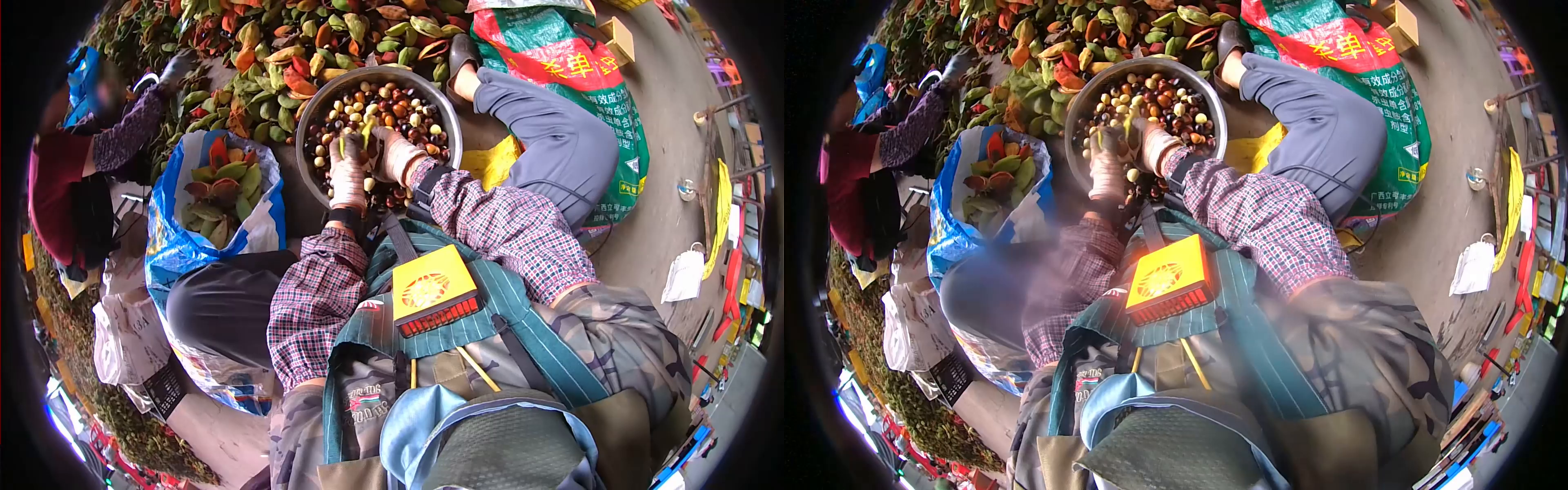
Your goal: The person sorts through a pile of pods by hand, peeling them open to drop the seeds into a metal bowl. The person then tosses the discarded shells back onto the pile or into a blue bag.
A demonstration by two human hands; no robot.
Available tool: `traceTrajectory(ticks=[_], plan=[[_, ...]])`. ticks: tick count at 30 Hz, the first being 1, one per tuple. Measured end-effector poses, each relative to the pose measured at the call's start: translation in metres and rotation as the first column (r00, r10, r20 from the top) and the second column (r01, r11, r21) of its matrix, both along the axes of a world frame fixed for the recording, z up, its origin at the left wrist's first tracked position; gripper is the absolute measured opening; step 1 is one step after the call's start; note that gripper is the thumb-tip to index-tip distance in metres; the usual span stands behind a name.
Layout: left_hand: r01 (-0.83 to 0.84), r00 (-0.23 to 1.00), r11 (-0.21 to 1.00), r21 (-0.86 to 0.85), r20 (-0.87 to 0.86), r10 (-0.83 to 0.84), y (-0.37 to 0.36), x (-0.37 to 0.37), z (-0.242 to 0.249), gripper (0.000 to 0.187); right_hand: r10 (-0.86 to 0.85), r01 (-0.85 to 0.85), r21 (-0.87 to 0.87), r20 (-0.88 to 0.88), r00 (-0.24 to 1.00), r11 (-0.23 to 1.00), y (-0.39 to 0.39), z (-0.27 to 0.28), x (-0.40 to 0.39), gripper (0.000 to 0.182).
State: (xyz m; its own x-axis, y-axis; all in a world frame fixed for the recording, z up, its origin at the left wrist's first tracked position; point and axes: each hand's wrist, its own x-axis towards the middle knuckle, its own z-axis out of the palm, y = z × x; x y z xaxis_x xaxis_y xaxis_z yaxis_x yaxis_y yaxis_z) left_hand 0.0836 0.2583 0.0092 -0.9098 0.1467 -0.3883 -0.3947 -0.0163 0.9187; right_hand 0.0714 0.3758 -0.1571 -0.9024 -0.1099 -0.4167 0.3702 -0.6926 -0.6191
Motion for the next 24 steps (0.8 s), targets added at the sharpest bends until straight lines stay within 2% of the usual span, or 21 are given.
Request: traceTrajectory(ticks=[1,3,4,5,6,7,8,9,12,13,14,15,16,17,18,19,22,24], plan=[[0.043,0.996,0.999,0.029,-0.081,-0.040,0.001,0.004,-0.006,0.054,-0.001,-0.024,-0.141,-0.170,0.985,0.990,0.002,-0.027,-0.002,0.016],[0.135,0.980,0.990,-0.043,-0.143,-0.140,0.001,0.001,0.000,0.048,0.162,-0.160,0.058,-0.022,0.987,0.985,0.004,0.027,0.002,0.013],[0.095,0.987,0.992,0.088,-0.141,-0.082,0.004,0.002,-0.007,0.044,0.335,-0.233,0.596,-0.064,0.940,0.768,0.004,0.081,0.012,0.013],[0.054,0.991,0.974,0.218,-0.131,-0.025,0.008,0.001,-0.014,0.039,0.493,-0.171,0.939,0.003,0.870,0.297,0.005,0.127,0.019,0.013],[0.084,0.992,0.964,0.251,-0.117,-0.056,0.008,0.004,-0.011,0.033,0.556,-0.050,0.987,-0.043,0.830,0.151,0.006,0.148,0.022,0.010],[0.100,0.938,0.994,0.055,-0.338,-0.075,0.010,0.004,-0.010,0.033,0.527,0.013,0.920,-0.236,0.817,0.392,0.005,0.099,0.012,0.011],[0.068,0.836,0.988,-0.142,-0.533,-0.134,0.012,0.005,-0.010,0.032,0.473,0.051,0.793,-0.411,0.779,0.607,0.005,0.049,0.002,0.011],[-0.008,0.691,0.947,-0.322,-0.686,-0.227,0.012,0.005,-0.011,0.032,0.512,0.007,0.849,-0.325,0.795,0.529,0.006,0.062,0.005,0.012],[0.065,0.916,0.997,-0.046,-0.393,-0.078,0.015,0.001,-0.014,0.033,0.580,-0.140,0.951,-0.048,0.814,0.275,0.007,0.101,0.014,0.015],[0.061,0.962,0.997,0.048,-0.269,-0.046,0.016,0.000,-0.014,0.034,0.520,-0.187,0.939,0.009,0.854,0.289,0.004,0.079,0.011,0.016],[-0.005,0.974,1.000,0.017,-0.226,0.009,0.013,-0.007,-0.014,0.038,0.457,-0.230,0.924,0.068,0.887,0.307,-0.003,0.079,0.006,0.018],[-0.197,0.977,0.978,0.066,-0.068,0.201,0.014,-0.010,-0.014,0.043,0.277,-0.250,0.835,0.123,0.953,0.490,0.000,0.079,0.013,0.022],[-0.249,0.969,0.968,0.025,-0.002,0.249,0.009,-0.018,-0.015,0.043,0.066,-0.179,0.729,0.181,0.981,0.661,0.000,0.123,0.022,0.026],[-0.276,0.961,0.959,0.068,0.040,0.274,0.001,-0.026,-0.015,0.044,0.112,-0.147,0.796,0.100,0.989,0.588,0.006,0.131,0.030,0.042],[-0.307,0.951,0.946,0.108,0.082,0.299,-0.007,-0.033,-0.015,0.045,0.148,-0.156,0.876,0.099,0.984,0.455,0.006,0.140,0.030,0.041],[-0.320,0.947,0.918,0.236,0.104,0.304,-0.012,-0.036,-0.015,0.046,0.189,-0.159,0.937,0.103,0.976,0.310,0.006,0.150,0.029,0.040],[-0.349,0.923,0.890,0.295,0.276,0.270,-0.016,-0.040,-0.012,0.053,0.300,-0.116,0.982,0.157,0.941,-0.149,0.003,0.182,0.025,0.038],[-0.355,0.893,0.875,0.330,0.396,0.213,-0.013,-0.036,0.002,0.057,0.362,0.133,0.991,-0.134,0.922,0.029,-0.004,0.188,0.020,0.030]])
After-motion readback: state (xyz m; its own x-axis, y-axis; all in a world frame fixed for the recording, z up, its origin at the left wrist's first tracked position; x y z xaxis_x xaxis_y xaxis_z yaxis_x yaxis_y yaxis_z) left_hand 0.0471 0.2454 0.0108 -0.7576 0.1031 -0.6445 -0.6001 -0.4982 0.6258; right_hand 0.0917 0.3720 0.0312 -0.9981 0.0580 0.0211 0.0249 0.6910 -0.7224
